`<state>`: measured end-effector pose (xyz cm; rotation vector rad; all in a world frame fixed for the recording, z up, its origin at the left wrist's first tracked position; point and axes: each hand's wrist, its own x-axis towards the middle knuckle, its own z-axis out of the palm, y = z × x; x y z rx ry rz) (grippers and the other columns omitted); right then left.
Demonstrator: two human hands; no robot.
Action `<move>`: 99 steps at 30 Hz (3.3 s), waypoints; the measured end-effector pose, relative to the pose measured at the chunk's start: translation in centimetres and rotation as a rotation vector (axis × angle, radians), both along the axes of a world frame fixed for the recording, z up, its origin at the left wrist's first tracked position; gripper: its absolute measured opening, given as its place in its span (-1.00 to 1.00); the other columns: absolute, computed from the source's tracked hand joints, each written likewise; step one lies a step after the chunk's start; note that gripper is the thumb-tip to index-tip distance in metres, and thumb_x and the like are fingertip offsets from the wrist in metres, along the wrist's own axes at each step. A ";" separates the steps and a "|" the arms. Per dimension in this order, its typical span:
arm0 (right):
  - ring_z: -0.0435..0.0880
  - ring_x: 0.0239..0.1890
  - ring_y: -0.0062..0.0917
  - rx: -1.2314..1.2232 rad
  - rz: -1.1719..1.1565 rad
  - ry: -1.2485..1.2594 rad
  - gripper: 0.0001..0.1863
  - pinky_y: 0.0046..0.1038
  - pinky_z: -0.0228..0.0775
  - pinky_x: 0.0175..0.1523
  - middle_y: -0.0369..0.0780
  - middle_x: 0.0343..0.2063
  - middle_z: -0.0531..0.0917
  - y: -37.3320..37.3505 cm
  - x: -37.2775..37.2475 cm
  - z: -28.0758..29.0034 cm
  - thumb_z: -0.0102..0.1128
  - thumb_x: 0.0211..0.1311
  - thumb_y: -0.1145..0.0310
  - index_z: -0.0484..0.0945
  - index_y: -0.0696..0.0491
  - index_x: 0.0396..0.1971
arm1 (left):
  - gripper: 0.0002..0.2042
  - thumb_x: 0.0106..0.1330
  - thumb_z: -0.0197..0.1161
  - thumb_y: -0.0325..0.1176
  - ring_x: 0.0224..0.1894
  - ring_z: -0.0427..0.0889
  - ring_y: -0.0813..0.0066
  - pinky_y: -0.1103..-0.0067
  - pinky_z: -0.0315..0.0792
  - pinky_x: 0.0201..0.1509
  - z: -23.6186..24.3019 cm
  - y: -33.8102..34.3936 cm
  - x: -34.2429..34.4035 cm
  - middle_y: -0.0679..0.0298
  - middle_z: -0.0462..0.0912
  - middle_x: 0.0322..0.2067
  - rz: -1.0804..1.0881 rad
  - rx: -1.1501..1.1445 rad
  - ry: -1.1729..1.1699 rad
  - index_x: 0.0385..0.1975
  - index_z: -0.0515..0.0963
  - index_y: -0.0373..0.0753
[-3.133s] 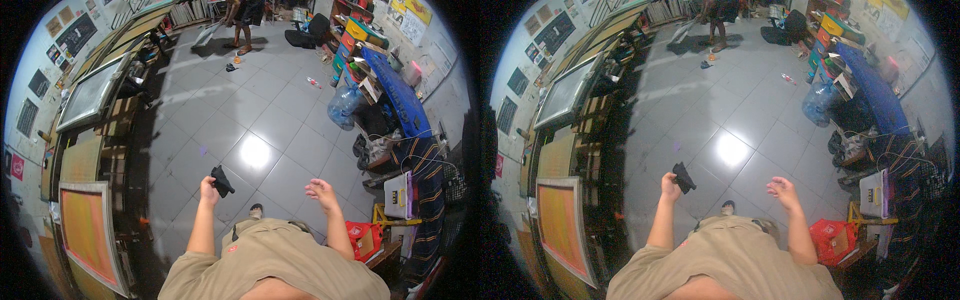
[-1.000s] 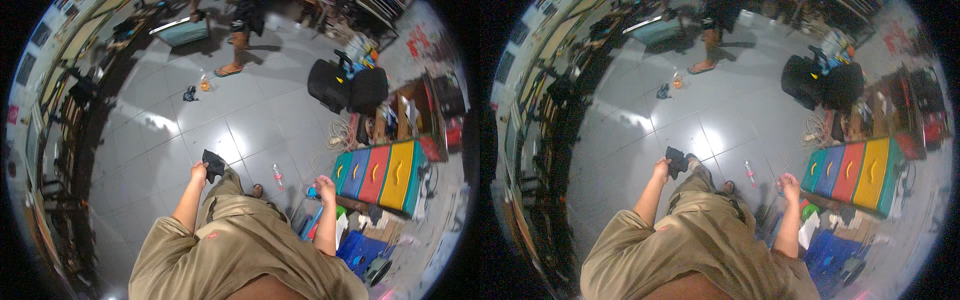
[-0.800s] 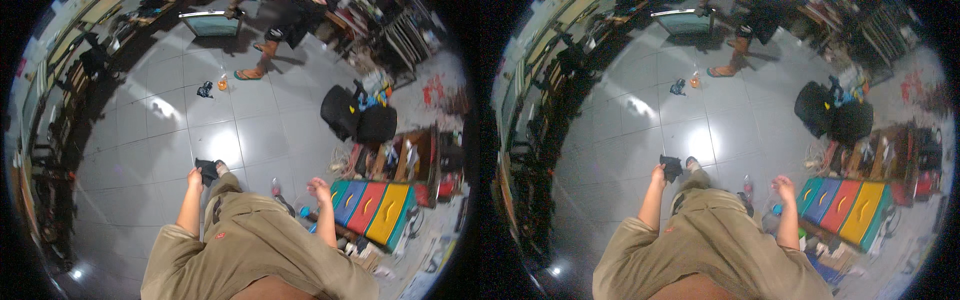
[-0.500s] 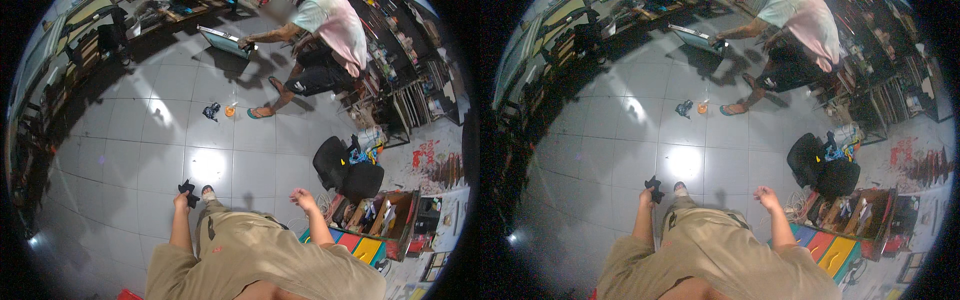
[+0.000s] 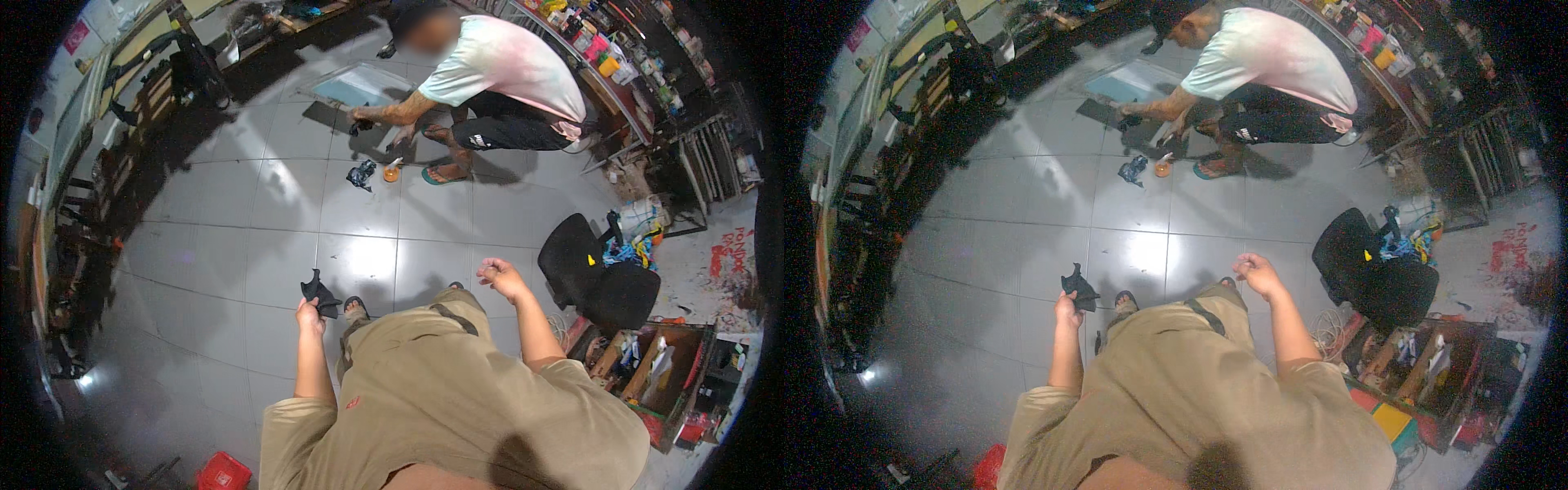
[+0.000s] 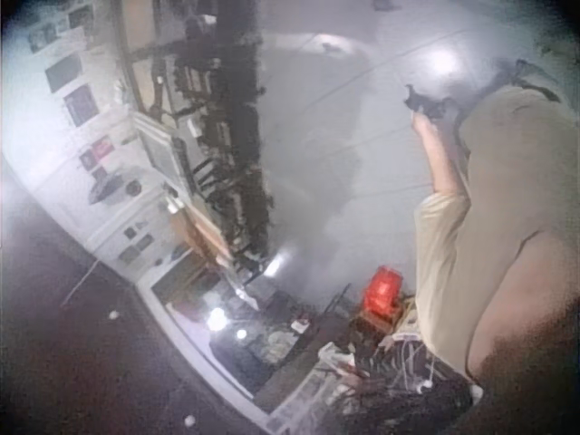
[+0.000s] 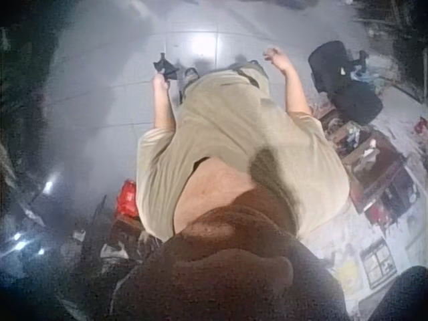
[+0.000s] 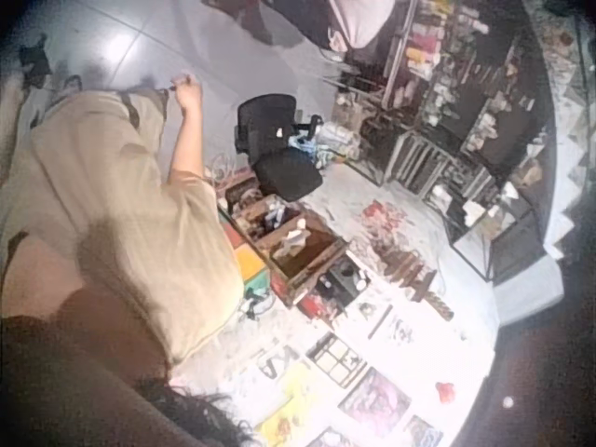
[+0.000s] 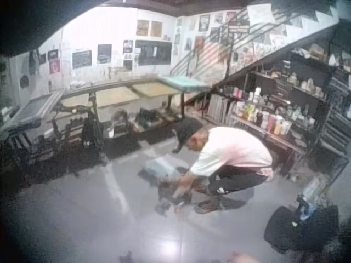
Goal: The person moves a screen printing frame to a workbench, wipes it with a cloth, cuts a strip of tape, and applies it to the frame edges. The person also handles a t-shirt and uses scissors to cut tape.
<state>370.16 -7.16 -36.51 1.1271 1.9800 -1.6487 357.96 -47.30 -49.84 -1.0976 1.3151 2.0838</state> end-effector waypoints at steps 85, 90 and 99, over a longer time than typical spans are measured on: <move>0.51 -0.37 -0.43 -0.047 -0.956 0.148 -0.72 -0.49 0.36 -0.26 -0.17 -0.39 0.52 130.6 -13.4 7.7 0.01 0.00 0.36 0.42 0.18 -0.28 | -0.62 -0.05 0.20 -0.45 -0.39 0.50 0.42 0.57 0.41 -0.36 7.2 162.1 -26.7 0.14 0.51 -0.36 -1.191 0.116 0.091 -0.19 0.35 -0.41; 0.52 -0.48 -0.51 0.086 -0.877 0.103 -0.75 -0.54 0.36 -0.33 -0.19 -0.48 0.54 129.1 -13.3 7.2 -0.02 -0.06 0.40 0.43 0.19 -0.35 | -0.68 0.08 0.08 -0.41 -0.35 0.51 0.41 0.51 0.44 -0.35 2.9 161.0 -27.2 0.20 0.50 -0.26 -1.617 0.320 0.580 -0.14 0.34 -0.32; 0.47 -0.52 -0.61 0.180 -1.213 0.352 -0.81 -0.52 0.34 -0.38 -0.26 -0.58 0.52 121.2 -4.2 6.0 0.02 -0.02 0.43 0.47 0.19 -0.39 | -0.71 0.12 0.03 -0.32 -0.23 0.45 0.47 0.58 0.30 -0.24 5.7 164.1 -23.8 0.28 0.48 -0.27 -1.789 0.334 -0.013 -0.14 0.34 -0.19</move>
